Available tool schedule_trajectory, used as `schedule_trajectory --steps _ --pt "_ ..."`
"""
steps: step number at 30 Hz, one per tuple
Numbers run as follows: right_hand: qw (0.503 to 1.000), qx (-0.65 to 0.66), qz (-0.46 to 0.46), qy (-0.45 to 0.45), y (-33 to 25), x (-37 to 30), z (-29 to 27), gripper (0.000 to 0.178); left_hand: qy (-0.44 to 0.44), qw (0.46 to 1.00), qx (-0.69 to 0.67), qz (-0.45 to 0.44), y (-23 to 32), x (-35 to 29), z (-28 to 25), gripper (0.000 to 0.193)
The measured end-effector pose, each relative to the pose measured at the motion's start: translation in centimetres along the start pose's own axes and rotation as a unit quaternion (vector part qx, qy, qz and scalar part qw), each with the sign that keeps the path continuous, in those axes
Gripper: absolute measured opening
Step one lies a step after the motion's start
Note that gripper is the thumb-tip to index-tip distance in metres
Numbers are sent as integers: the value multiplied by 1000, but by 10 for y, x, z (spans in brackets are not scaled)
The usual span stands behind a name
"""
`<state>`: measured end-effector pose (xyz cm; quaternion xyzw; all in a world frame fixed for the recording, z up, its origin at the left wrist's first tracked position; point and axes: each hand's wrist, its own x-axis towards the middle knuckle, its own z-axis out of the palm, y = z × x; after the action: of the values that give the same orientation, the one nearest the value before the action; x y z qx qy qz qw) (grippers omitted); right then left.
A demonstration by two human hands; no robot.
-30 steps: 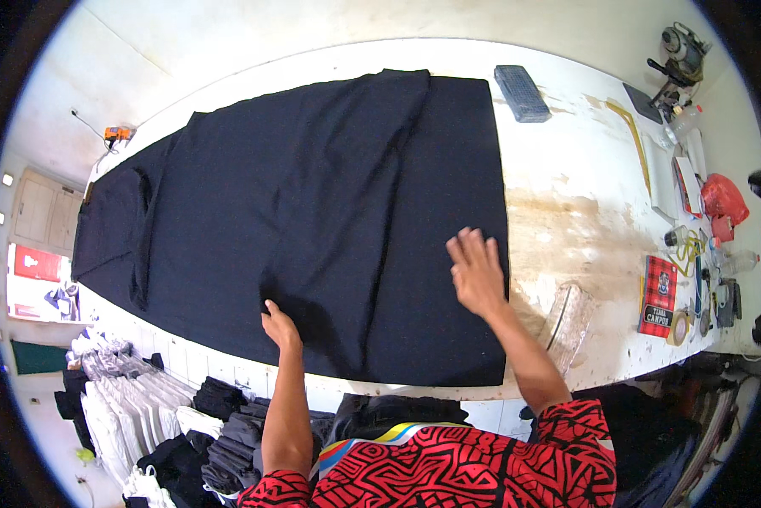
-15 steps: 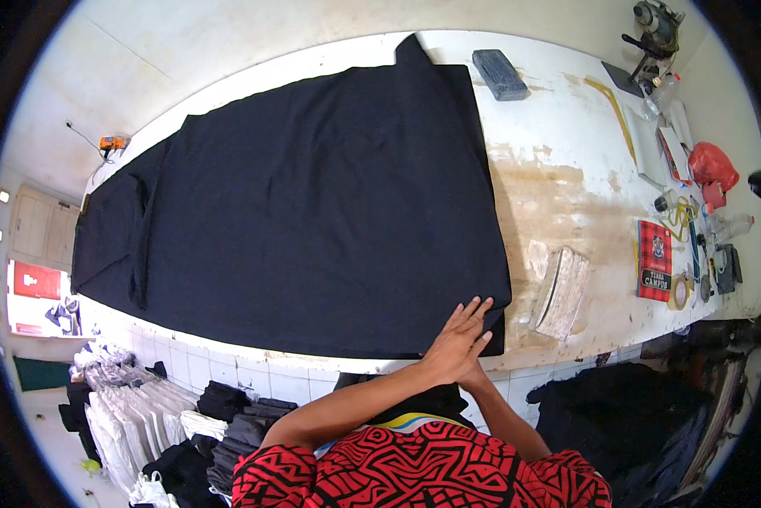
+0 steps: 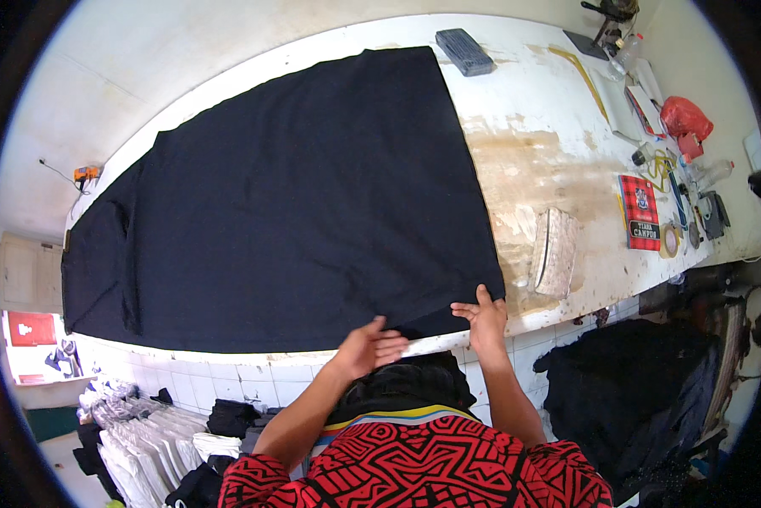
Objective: The person lays a large black fabric on a white table, smooths it, and cuts a strip from the edge using shears. The person repeats this process with another piece of fabric.
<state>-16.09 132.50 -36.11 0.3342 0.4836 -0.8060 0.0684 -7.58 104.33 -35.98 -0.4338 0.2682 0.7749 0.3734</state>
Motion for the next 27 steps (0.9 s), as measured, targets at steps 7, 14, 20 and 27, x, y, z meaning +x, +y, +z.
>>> schedule_trajectory --steps 7,14,20,27 --pt "996 -15 -72 -45 -72 -28 39 45 225 769 -343 490 114 -65 -302 41" --pt "990 -132 28 -40 -35 23 -32 62 410 729 -217 504 199 -191 -417 32" --pt "970 -207 6 128 38 60 -79 64 541 612 -111 567 142 -210 -375 33" --pt "962 -202 73 168 21 77 -82 43 646 641 -79 406 112 -152 -431 36"
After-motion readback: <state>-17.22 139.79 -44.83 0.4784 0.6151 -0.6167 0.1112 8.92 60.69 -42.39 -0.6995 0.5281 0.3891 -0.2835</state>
